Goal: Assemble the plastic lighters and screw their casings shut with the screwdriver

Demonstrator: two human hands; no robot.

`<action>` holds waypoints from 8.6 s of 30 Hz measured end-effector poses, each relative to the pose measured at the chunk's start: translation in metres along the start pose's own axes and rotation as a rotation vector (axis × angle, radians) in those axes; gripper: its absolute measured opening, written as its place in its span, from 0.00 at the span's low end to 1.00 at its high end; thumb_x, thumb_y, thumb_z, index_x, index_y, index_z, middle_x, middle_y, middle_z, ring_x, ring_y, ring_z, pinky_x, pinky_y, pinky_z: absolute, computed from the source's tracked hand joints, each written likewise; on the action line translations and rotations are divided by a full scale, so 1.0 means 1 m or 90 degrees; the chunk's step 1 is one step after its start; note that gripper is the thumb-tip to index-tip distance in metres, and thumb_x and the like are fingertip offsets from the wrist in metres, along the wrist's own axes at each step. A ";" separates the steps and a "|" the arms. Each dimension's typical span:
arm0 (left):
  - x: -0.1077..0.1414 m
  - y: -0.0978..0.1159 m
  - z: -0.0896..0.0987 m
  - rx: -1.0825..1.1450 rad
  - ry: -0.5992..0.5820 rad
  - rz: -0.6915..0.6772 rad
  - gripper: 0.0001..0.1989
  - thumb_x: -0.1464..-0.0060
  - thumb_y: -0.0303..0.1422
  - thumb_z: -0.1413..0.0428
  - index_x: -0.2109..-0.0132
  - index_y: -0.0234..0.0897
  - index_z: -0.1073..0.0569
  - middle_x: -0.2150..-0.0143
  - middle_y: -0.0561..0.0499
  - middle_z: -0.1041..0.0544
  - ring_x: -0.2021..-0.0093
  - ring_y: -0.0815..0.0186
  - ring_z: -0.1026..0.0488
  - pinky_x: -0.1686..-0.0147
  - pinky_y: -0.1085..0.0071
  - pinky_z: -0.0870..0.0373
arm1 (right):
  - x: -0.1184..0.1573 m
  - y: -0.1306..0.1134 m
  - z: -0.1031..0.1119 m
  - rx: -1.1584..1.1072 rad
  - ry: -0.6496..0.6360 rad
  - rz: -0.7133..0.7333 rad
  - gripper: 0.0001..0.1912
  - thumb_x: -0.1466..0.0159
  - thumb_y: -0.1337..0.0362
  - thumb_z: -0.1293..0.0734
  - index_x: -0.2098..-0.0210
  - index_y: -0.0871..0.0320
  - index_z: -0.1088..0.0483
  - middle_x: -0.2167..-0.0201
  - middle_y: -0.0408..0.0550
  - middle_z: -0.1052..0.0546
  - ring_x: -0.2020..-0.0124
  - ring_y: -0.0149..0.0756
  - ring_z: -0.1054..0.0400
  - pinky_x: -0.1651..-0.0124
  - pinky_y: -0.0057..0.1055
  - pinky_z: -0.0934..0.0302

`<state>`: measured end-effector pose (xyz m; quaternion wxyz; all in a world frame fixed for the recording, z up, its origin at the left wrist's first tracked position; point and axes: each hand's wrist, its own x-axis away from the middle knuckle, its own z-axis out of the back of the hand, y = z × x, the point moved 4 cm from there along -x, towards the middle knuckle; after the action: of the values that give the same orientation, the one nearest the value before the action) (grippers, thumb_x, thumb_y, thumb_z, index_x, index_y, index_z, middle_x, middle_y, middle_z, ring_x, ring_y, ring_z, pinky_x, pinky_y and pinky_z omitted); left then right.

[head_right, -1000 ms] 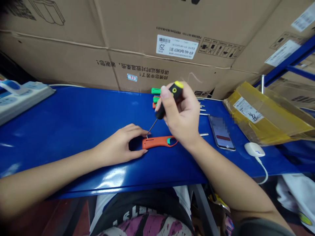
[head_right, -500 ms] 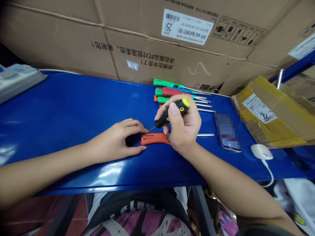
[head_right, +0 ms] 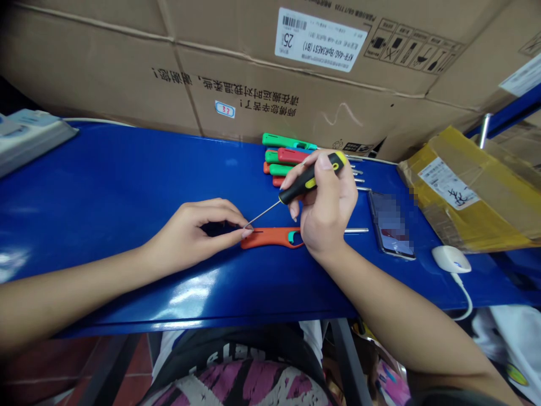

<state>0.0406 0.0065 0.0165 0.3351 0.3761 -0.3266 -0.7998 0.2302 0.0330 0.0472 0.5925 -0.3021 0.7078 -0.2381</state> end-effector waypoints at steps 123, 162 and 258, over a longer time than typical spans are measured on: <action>0.001 -0.003 -0.006 -0.260 -0.168 -0.048 0.18 0.42 0.37 0.37 0.47 0.36 0.23 0.53 0.48 0.21 0.52 0.57 0.27 0.51 0.61 0.31 | 0.011 -0.024 -0.015 0.174 -0.149 0.130 0.05 0.31 0.59 0.33 0.62 0.52 0.27 0.74 0.42 0.23 0.77 0.33 0.27 0.73 0.33 0.28; 0.002 -0.005 -0.006 -0.257 -0.164 -0.058 0.13 0.42 0.36 0.37 0.51 0.35 0.22 0.55 0.48 0.21 0.54 0.58 0.27 0.54 0.63 0.31 | 0.015 -0.022 -0.020 0.284 -0.197 0.054 0.25 0.31 0.56 0.33 0.36 0.42 0.39 0.46 0.48 0.24 0.67 0.33 0.23 0.69 0.28 0.24; 0.002 -0.007 -0.005 -0.241 -0.158 -0.067 0.13 0.40 0.37 0.37 0.50 0.35 0.22 0.55 0.47 0.21 0.53 0.57 0.27 0.53 0.61 0.30 | 0.011 -0.038 -0.019 0.302 -0.338 0.209 0.25 0.29 0.65 0.42 0.33 0.56 0.40 0.37 0.54 0.29 0.51 0.42 0.23 0.56 0.40 0.22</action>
<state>0.0418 0.0073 0.0081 0.3147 0.2219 -0.1890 -0.9033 0.2156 -0.0024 0.0698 0.8387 -0.0907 0.4940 -0.2105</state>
